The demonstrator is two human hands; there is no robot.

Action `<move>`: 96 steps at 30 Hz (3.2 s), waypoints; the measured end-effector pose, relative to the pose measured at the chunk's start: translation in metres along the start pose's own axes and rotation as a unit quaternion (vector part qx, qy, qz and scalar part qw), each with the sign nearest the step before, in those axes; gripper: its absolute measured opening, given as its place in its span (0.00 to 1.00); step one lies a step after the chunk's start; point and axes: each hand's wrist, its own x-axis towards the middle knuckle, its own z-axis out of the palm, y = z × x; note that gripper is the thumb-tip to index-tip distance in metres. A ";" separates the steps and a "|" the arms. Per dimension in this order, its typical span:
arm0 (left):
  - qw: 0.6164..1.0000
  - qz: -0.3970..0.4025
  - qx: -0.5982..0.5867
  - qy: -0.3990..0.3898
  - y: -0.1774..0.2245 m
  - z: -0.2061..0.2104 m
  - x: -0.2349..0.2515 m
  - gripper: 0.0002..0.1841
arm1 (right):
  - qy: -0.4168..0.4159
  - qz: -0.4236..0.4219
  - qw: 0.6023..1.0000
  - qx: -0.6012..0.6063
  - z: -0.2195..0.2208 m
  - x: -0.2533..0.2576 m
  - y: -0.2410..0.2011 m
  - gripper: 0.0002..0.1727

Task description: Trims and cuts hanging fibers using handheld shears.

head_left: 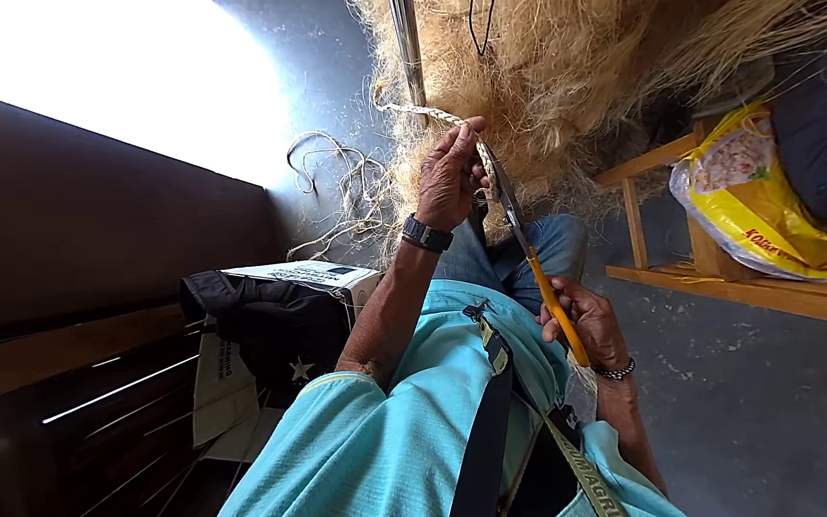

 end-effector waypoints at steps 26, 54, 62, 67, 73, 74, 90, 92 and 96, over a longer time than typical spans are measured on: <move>0.998 -0.003 -0.068 -0.012 0.004 0.002 0.003 0.11 | 0.040 -0.055 0.994 -0.082 -0.001 -0.009 0.002 0.59; 0.998 -0.019 -0.064 -0.018 0.003 0.002 0.002 0.12 | 0.048 -0.021 0.999 0.009 -0.002 -0.005 0.008 0.38; 0.996 -0.036 -0.085 -0.004 0.002 -0.003 0.003 0.17 | 0.064 -0.014 0.997 0.039 -0.004 -0.007 0.006 0.48; 0.997 -0.049 -0.029 -0.048 0.001 0.000 -0.004 0.13 | 0.113 -0.081 0.989 -0.042 -0.004 0.008 0.002 0.54; 0.990 -0.082 0.014 -0.110 -0.015 0.017 -0.033 0.07 | 0.163 -0.131 0.977 -0.054 -0.002 0.042 -0.024 0.64; 0.989 -0.089 0.016 -0.114 -0.020 0.019 -0.038 0.07 | 0.157 -0.151 0.975 -0.036 -0.001 0.048 -0.026 0.64; 0.983 -0.118 0.139 0.016 -0.014 0.000 -0.041 0.13 | 0.080 -0.142 0.985 0.049 0.011 0.056 -0.004 0.60; 0.981 -0.125 0.142 0.040 0.003 -0.012 -0.029 0.16 | 0.069 -0.146 0.986 0.050 0.010 0.053 -0.007 0.59; 0.988 -0.068 0.082 0.113 0.037 -0.045 -0.010 0.14 | 0.084 -0.135 0.987 0.038 0.010 0.056 -0.012 0.58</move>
